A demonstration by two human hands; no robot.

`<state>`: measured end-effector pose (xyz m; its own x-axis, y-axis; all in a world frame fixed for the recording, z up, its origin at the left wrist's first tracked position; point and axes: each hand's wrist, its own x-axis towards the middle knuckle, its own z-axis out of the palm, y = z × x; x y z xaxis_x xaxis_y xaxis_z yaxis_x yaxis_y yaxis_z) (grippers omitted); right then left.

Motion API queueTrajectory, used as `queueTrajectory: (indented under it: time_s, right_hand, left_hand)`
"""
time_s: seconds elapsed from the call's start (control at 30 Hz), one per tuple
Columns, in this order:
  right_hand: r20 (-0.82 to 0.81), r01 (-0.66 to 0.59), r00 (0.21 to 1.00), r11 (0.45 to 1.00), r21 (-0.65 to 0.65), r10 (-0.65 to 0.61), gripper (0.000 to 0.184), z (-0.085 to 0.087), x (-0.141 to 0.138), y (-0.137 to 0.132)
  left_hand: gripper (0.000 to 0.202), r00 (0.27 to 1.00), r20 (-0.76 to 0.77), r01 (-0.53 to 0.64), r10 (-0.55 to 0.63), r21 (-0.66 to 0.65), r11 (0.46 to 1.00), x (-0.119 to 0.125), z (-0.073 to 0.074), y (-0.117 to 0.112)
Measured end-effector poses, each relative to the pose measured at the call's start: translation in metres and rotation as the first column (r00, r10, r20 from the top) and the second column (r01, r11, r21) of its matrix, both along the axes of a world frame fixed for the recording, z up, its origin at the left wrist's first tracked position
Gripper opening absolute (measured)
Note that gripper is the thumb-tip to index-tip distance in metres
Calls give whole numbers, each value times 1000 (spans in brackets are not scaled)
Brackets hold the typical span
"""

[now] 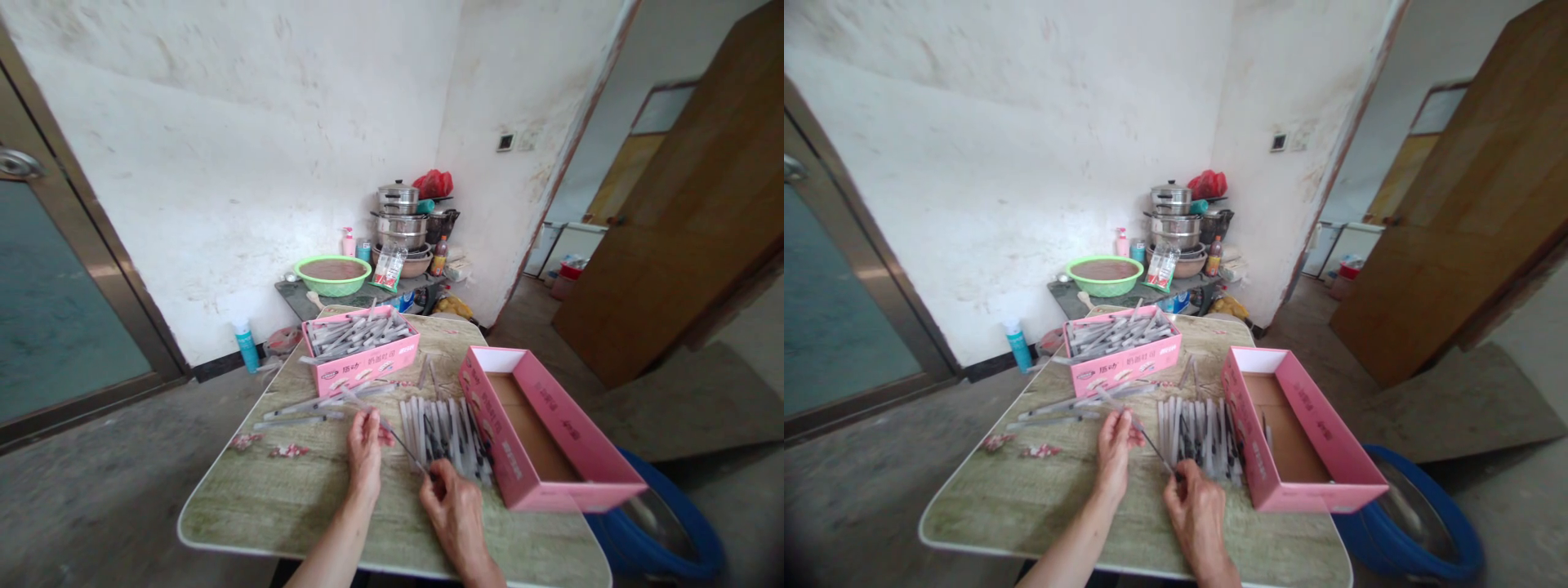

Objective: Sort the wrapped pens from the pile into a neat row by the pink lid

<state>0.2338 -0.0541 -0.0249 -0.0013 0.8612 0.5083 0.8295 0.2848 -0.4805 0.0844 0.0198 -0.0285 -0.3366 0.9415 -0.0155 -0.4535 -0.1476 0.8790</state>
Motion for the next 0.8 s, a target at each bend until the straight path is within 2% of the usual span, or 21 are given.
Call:
queueTrajectory:
  time_s: [0.1,0.17,0.23,0.3,0.37,0.47,0.57,0.63,0.73,0.8]
  right_hand:
    - [-16,3,1000,1000,-23,-3,18,-4,19,-18]
    - [-31,82,996,997,-13,-82,22,-11,32,-27]
    - [-41,195,980,981,-15,-195,26,-17,41,-32]
    - [-27,300,953,953,-34,-301,30,-18,43,-31]
    - [26,379,926,922,-82,-378,31,-12,37,-24]
    - [152,472,881,858,-203,-449,28,4,21,-9]
    - [239,515,854,817,-259,-462,24,17,5,6]
    - [275,527,844,804,-276,-460,24,20,-2,13]
    - [314,539,834,791,-289,-453,26,17,-6,18]
    - [326,525,839,804,-279,-435,28,12,-7,18]
  left_hand:
    - [42,998,23,-65,65,12,998,-3,2,0]
    - [43,996,10,-88,88,8,996,-2,5,-1]
    - [43,996,-82,-43,42,-4,999,2,8,-3]
    - [42,965,-248,76,-83,-39,996,10,10,-5]
    - [38,879,-420,196,-226,-113,974,19,12,-7]
    - [28,716,-611,268,-337,-206,941,32,11,-6]
    - [20,587,-740,247,-330,-225,943,42,10,-1]
    - [19,526,-795,219,-303,-217,951,47,10,4]
    - [23,474,-848,190,-237,-165,968,49,11,8]
    - [27,466,-860,190,-208,-133,973,48,11,7]
